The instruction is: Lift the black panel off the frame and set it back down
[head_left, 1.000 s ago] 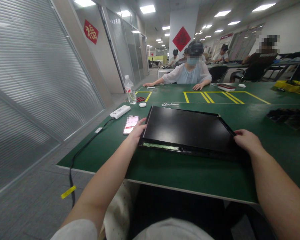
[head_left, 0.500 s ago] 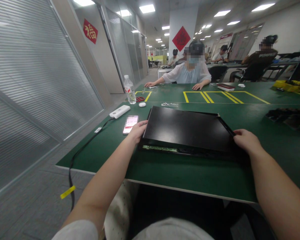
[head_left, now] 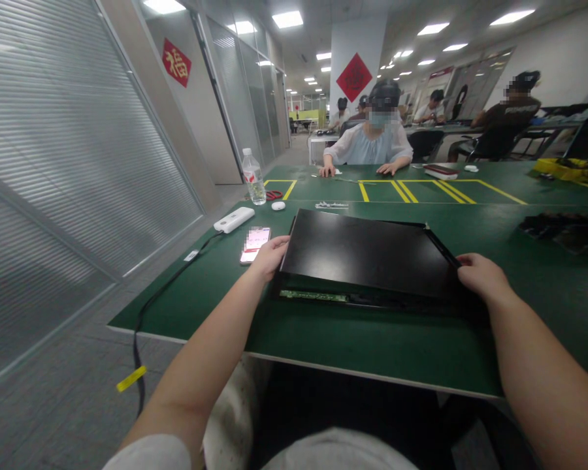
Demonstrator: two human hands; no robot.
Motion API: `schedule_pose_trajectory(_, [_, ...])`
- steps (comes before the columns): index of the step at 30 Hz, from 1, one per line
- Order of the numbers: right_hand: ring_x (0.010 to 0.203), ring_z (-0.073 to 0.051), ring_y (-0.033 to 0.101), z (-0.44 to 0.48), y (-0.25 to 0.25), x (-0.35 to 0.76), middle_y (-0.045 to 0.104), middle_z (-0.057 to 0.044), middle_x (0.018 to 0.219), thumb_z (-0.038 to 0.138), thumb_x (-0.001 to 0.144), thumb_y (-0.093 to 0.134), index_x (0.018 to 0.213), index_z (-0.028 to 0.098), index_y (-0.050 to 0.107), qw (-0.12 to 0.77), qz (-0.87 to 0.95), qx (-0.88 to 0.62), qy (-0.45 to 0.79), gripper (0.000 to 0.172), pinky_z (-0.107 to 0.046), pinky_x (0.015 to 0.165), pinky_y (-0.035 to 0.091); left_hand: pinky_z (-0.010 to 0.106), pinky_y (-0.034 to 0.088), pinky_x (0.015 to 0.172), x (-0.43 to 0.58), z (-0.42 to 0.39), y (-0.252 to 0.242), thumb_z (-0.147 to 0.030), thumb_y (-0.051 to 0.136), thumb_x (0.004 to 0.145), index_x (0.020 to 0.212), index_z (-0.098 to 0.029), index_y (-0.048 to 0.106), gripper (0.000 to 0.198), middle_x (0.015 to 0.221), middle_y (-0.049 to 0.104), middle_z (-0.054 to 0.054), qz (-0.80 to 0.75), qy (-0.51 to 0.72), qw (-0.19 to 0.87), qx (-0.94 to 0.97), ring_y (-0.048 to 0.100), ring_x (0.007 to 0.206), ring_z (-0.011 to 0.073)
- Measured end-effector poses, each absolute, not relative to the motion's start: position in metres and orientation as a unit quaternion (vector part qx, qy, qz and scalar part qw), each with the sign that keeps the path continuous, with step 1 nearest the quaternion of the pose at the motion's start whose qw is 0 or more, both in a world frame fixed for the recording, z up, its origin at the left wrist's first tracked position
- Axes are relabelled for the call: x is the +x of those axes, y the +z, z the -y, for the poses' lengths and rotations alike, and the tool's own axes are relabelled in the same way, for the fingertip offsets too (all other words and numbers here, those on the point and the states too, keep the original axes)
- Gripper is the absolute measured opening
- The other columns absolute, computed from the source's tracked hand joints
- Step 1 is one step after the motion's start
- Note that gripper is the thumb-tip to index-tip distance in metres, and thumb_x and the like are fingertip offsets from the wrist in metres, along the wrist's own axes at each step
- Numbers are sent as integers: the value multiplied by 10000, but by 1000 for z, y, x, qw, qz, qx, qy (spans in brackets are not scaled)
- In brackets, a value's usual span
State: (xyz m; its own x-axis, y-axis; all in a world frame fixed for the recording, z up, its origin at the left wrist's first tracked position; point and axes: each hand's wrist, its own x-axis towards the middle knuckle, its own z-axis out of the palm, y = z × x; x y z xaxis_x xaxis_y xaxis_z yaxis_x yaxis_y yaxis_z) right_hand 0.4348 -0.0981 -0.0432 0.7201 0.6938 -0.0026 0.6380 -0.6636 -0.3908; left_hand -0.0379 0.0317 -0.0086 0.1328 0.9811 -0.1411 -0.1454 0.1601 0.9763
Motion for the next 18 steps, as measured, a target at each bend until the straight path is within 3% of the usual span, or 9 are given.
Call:
schedule_pose_trajectory(11, [1048, -300, 723, 97, -45, 436, 769, -142, 1183, 200, 714, 636, 1217, 194, 738, 189, 368, -908, 69, 514, -354, 787, 547, 245, 586, 625, -38, -32, -10, -202, 984, 625, 893, -178, 791, 331, 825, 814, 44, -464, 461, 607, 452, 774, 767, 204])
schedule_pose_trajectory(18, [1052, -309, 729, 97, -47, 437, 779, -135, 1146, 196, 709, 645, 1170, 210, 747, 206, 367, -905, 59, 472, -352, 774, 542, 274, 596, 639, -39, -33, -10, -5, 839, 620, 939, -158, 821, 354, 830, 815, 68, -462, 457, 621, 439, 779, 756, 229])
